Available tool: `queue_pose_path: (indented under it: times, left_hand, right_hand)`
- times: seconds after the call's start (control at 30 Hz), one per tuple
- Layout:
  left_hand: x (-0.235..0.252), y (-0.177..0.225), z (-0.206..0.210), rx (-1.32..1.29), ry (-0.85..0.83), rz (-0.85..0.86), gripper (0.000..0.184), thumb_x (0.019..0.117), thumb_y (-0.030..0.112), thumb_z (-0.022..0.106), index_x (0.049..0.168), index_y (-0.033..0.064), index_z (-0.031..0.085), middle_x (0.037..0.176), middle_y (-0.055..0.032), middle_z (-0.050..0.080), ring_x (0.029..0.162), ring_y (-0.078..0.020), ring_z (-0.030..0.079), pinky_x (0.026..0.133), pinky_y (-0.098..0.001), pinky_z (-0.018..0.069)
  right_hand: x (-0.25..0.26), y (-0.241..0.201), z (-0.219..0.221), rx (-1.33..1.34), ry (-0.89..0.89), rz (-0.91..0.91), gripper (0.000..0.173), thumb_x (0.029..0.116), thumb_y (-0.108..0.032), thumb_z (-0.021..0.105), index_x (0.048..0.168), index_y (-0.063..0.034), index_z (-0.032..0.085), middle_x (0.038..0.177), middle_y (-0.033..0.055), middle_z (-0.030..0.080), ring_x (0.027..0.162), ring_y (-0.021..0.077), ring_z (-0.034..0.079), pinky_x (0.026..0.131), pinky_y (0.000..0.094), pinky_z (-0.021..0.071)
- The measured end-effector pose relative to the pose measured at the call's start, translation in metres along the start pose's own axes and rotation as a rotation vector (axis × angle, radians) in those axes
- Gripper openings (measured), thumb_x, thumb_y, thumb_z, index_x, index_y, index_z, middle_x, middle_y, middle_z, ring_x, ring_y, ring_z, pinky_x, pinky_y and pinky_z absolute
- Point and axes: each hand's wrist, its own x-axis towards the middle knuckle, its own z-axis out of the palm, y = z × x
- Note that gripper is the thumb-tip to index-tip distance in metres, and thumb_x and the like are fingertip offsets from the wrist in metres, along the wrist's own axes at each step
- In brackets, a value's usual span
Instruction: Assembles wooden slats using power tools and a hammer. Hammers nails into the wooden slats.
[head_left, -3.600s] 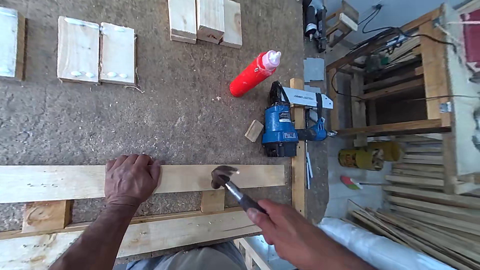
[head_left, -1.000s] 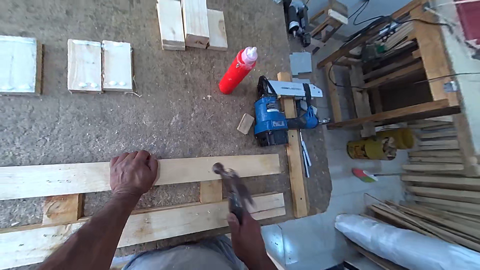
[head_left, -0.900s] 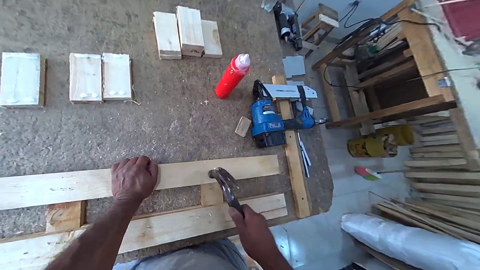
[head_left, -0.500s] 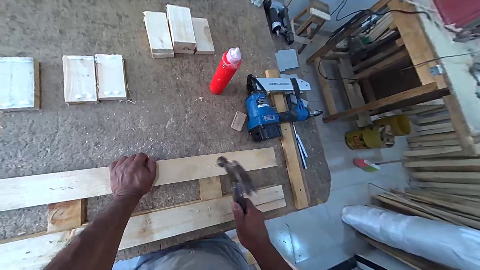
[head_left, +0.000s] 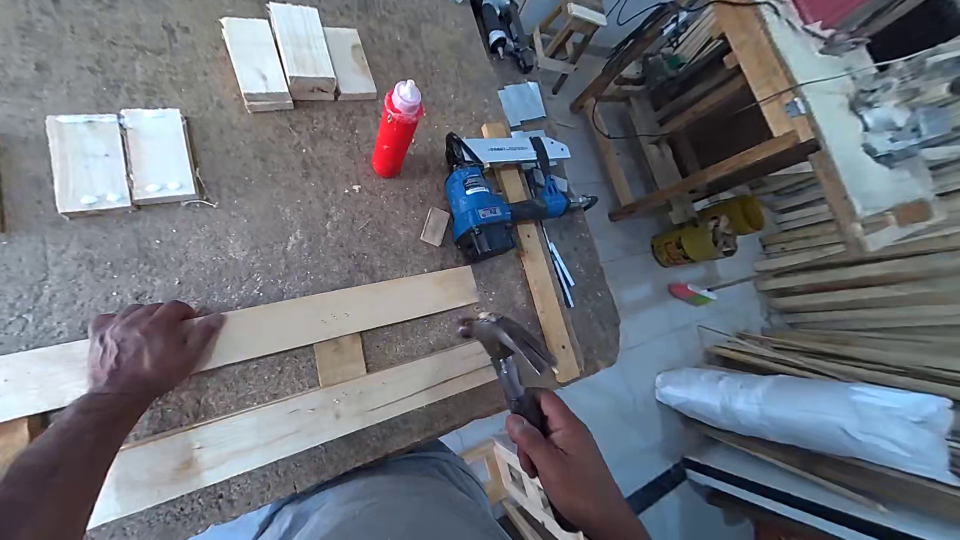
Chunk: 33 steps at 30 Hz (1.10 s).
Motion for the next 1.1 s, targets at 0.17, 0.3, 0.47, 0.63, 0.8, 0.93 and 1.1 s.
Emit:
queue_pose_path:
  times: [0.17,0.3,0.47,0.63,0.8,0.93,1.1]
  left_hand:
    - [-0.046,0.074,-0.001,-0.189,0.020,-0.087,0.076,0.0974,0.065,0.043,0.143,0.0057,0.057,0.154,-0.0269,0.044,0.146,-0.0521,0.034,0.115,-0.0738,0.0262]
    - [-0.073,0.081,0.035,-0.092,0.046,-0.085,0.095,0.0916,0.080,0.026,0.161,0.0153,0.035,0.169,-0.0190,0.023,0.157,-0.0427,0.016,0.123,-0.0675,0.0134]
    - [-0.071,0.084,0.036,-0.080,0.033,-0.150,0.089,0.0916,0.075,0.029,0.160,0.0179,0.037,0.169,-0.0145,0.025,0.158,-0.0388,0.017,0.124,-0.0643,0.0137]
    - [-0.068,0.087,0.033,-0.109,0.023,-0.167,0.085,0.0913,0.067,0.033,0.160,0.0178,0.036,0.170,-0.0140,0.024,0.158,-0.0398,0.015,0.123,-0.0654,0.0133]
    - [-0.068,0.088,0.032,-0.103,0.007,-0.182,0.079,0.0911,0.057,0.037,0.159,0.0162,0.038,0.169,-0.0158,0.026,0.158,-0.0401,0.016,0.123,-0.0657,0.0130]
    - [-0.069,0.087,0.033,-0.112,0.038,-0.173,0.079,0.0907,0.056,0.038,0.160,0.0186,0.038,0.170,-0.0134,0.025,0.158,-0.0383,0.015,0.124,-0.0650,0.0124]
    - [-0.068,0.086,0.033,-0.099,0.025,-0.192,0.078,0.0892,0.052,0.040,0.159,0.0181,0.039,0.169,-0.0127,0.026,0.158,-0.0397,0.015,0.123,-0.0670,0.0121]
  right_hand:
    - [0.003,0.023,-0.021,-0.354,0.013,0.197,0.050,0.1027,-0.056,0.046,0.120,-0.0117,0.063,0.075,0.0010,0.061,0.058,0.0159,0.061,0.053,0.0378,0.0542]
    - [0.019,-0.010,-0.044,-0.511,-0.050,0.309,0.047,0.1054,-0.051,0.045,0.118,-0.0096,0.063,0.083,0.0048,0.063,0.069,0.0198,0.064,0.065,0.0421,0.0554]
    - [0.030,-0.024,-0.035,-0.607,0.058,0.071,0.044,0.1061,-0.048,0.044,0.107,-0.0086,0.064,0.071,0.0025,0.060,0.061,0.0167,0.063,0.057,0.0375,0.0558]
    - [0.063,-0.050,-0.048,-0.885,-0.381,0.472,0.051,0.1089,-0.048,0.041,0.121,-0.0020,0.060,0.102,0.0193,0.065,0.098,0.0337,0.066,0.088,0.0529,0.0522]
    - [0.042,-0.072,-0.048,-0.833,0.036,0.024,0.044,0.1042,-0.059,0.043,0.095,-0.0183,0.057,0.061,-0.0039,0.050,0.051,0.0108,0.054,0.047,0.0318,0.0469]
    - [0.045,-0.021,-0.035,-0.807,-0.183,0.291,0.053,0.1075,-0.050,0.042,0.118,-0.0017,0.061,0.089,0.0161,0.066,0.084,0.0310,0.068,0.077,0.0501,0.0565]
    - [0.037,-0.041,-0.062,-0.748,-0.162,0.419,0.051,0.1066,-0.052,0.042,0.110,-0.0056,0.064,0.084,0.0112,0.063,0.076,0.0269,0.065,0.071,0.0482,0.0544]
